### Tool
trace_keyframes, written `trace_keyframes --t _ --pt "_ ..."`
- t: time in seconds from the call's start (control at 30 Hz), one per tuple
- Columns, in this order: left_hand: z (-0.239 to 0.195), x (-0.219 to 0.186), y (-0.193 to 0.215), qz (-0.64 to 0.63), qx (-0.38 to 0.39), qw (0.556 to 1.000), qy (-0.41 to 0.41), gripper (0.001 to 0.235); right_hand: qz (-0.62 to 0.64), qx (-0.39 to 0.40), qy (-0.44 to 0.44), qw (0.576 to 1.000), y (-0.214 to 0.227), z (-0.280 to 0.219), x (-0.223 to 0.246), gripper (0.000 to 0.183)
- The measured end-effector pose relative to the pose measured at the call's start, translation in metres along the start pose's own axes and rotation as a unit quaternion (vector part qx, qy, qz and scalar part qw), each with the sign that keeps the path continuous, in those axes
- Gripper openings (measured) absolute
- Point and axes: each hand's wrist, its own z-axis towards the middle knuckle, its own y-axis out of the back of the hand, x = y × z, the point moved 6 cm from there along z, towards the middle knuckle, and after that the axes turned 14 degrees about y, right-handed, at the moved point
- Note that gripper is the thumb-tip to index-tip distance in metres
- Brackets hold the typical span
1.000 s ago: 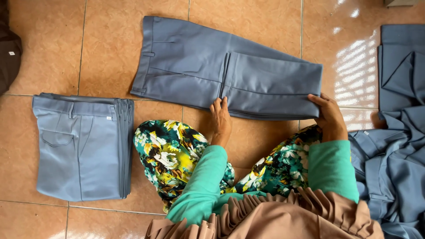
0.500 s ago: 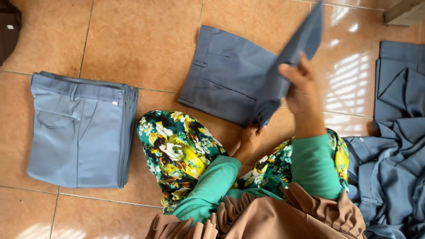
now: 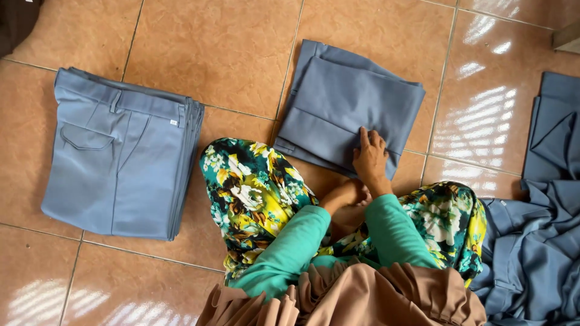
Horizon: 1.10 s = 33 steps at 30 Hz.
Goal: The person sits on a tiled floor and folds multiple pairs of gray trousers by hand. They smooth out each pair, fold the legs together, and then fold the garment into a compact rectangle before stacking it with the others.
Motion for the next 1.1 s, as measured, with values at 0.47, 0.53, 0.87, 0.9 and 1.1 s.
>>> trace_keyframes --t 0.47,0.53,0.87,0.9,1.1 --pt "0.049 -0.008 0.184 0.004 -0.307 0.952 -0.010 0.039 0.047 -0.021 0.024 0.998 0.029 -0.029 -0.047 0.067" --pt "0.019 -0.023 0.192 -0.040 -0.307 0.950 -0.037 0.033 0.064 -0.043 0.015 0.997 0.028 -0.035 -0.050 0.066" --pt "-0.044 -0.057 0.188 0.124 -0.382 0.914 -0.056 0.073 0.035 -0.100 0.001 0.994 -0.004 -0.028 -0.056 0.063" --pt "-0.039 -0.072 0.176 0.197 -0.408 0.881 -0.139 0.069 0.008 -0.135 0.023 0.991 -0.009 -0.023 -0.053 0.063" --pt "-0.016 -0.053 0.144 0.393 -0.324 0.861 -0.007 0.055 -0.020 -0.204 0.162 0.965 -0.020 0.019 0.045 0.058"
